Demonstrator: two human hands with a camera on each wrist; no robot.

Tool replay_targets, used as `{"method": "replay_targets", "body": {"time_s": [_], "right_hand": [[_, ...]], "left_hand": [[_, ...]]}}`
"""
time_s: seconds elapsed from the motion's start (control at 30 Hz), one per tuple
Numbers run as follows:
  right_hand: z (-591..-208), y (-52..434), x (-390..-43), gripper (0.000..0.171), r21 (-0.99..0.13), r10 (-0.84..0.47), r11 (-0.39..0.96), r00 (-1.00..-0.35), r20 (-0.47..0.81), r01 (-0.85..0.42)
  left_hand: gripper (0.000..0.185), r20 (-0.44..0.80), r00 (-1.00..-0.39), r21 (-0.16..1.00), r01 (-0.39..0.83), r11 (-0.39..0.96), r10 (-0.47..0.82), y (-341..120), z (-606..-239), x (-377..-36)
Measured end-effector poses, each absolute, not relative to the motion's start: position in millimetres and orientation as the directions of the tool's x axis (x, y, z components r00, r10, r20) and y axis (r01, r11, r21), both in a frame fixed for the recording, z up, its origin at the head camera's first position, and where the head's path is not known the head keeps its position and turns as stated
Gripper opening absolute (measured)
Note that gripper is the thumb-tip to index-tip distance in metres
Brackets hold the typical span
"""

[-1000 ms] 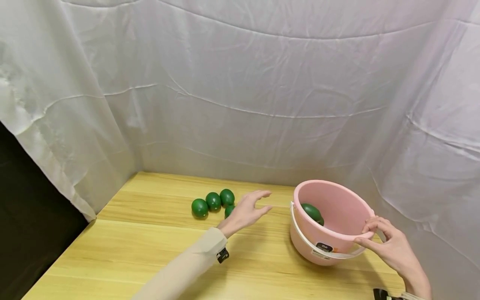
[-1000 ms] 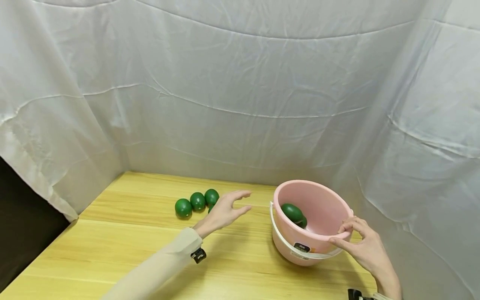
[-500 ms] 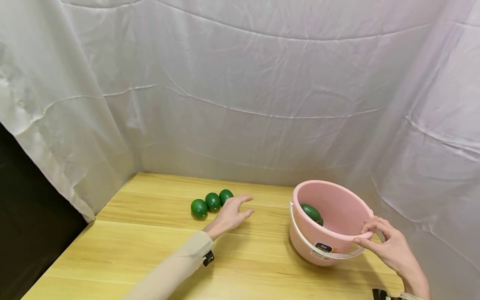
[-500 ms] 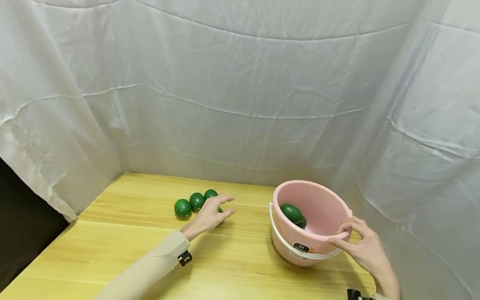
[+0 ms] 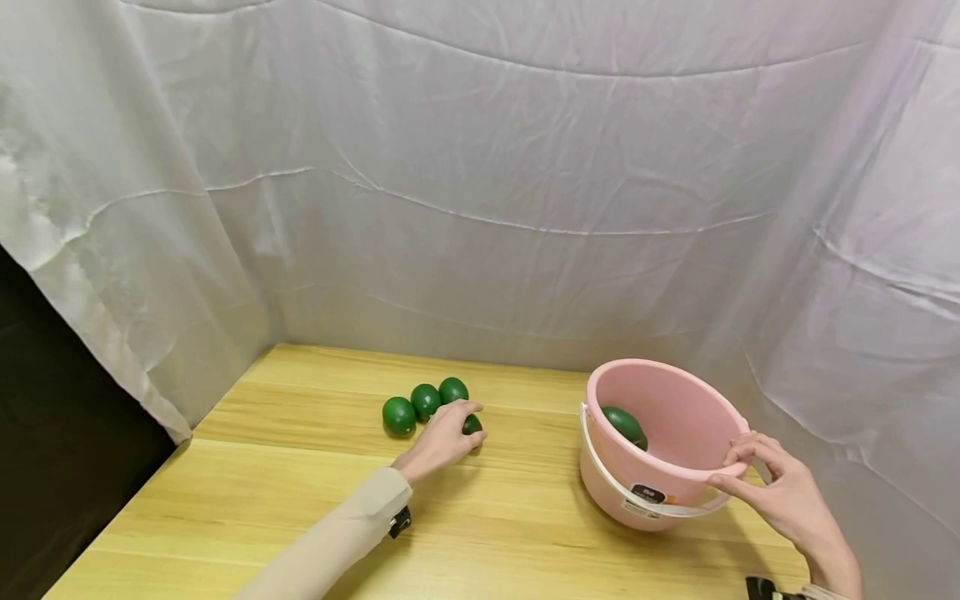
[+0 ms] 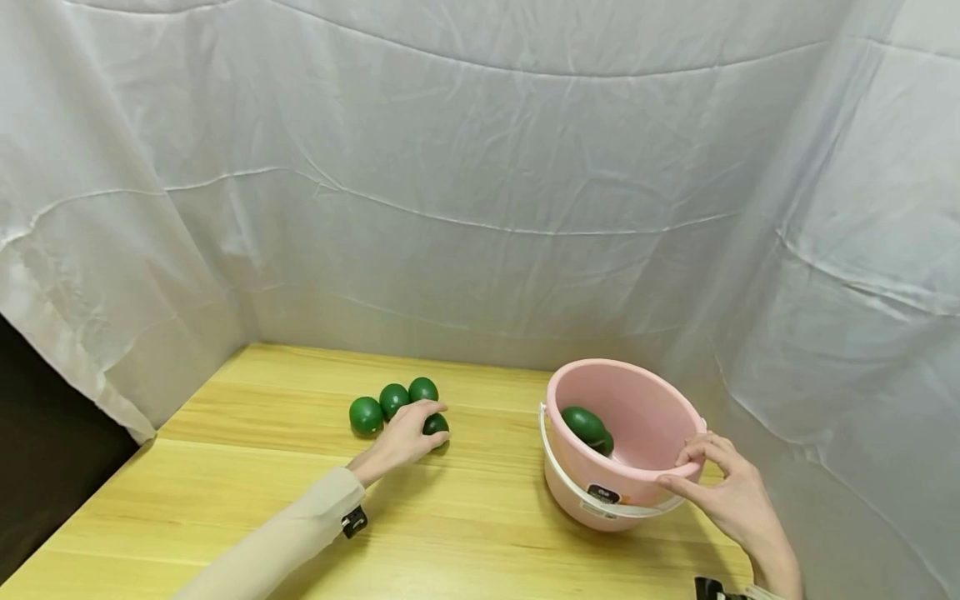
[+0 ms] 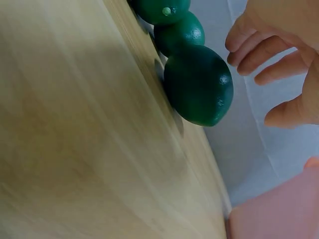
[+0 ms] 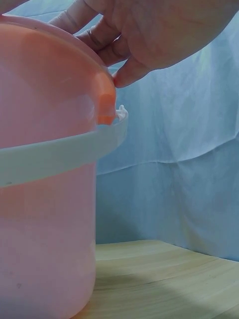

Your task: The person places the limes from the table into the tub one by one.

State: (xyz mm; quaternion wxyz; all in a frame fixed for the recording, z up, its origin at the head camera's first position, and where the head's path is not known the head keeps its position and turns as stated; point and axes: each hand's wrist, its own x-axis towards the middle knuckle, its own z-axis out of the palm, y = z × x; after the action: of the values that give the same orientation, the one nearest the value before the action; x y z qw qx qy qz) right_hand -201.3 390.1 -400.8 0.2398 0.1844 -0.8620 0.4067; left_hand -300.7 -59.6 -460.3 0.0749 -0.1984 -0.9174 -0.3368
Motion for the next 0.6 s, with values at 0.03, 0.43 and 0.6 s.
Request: {"method": "replay_targets", "body": {"time_s": [0.03, 0.43, 0.6], "right_hand": [[-401, 390, -202, 0.026, -0.613, -0.125, 0.598, -0.816, 0.565, -0.516], [-400, 390, -201, 0.026, -0.612, -0.122, 0.606, -0.82, 0.56, -0.508], [-400, 390, -201, 0.025, -0.614, -0.124, 0.611, -0.827, 0.548, -0.499]], "left_hand": [[0.049, 0.269, -0.912, 0.583, 0.409, 0.702, 0.309, -60, -461, -301], [0.061, 0.199, -0.934, 0.535, 0.358, 0.765, 0.298, -65, -473, -306], [0.06, 0.189, -0.933, 0.537, 0.359, 0.764, 0.306, -65, -475, -307]]}}
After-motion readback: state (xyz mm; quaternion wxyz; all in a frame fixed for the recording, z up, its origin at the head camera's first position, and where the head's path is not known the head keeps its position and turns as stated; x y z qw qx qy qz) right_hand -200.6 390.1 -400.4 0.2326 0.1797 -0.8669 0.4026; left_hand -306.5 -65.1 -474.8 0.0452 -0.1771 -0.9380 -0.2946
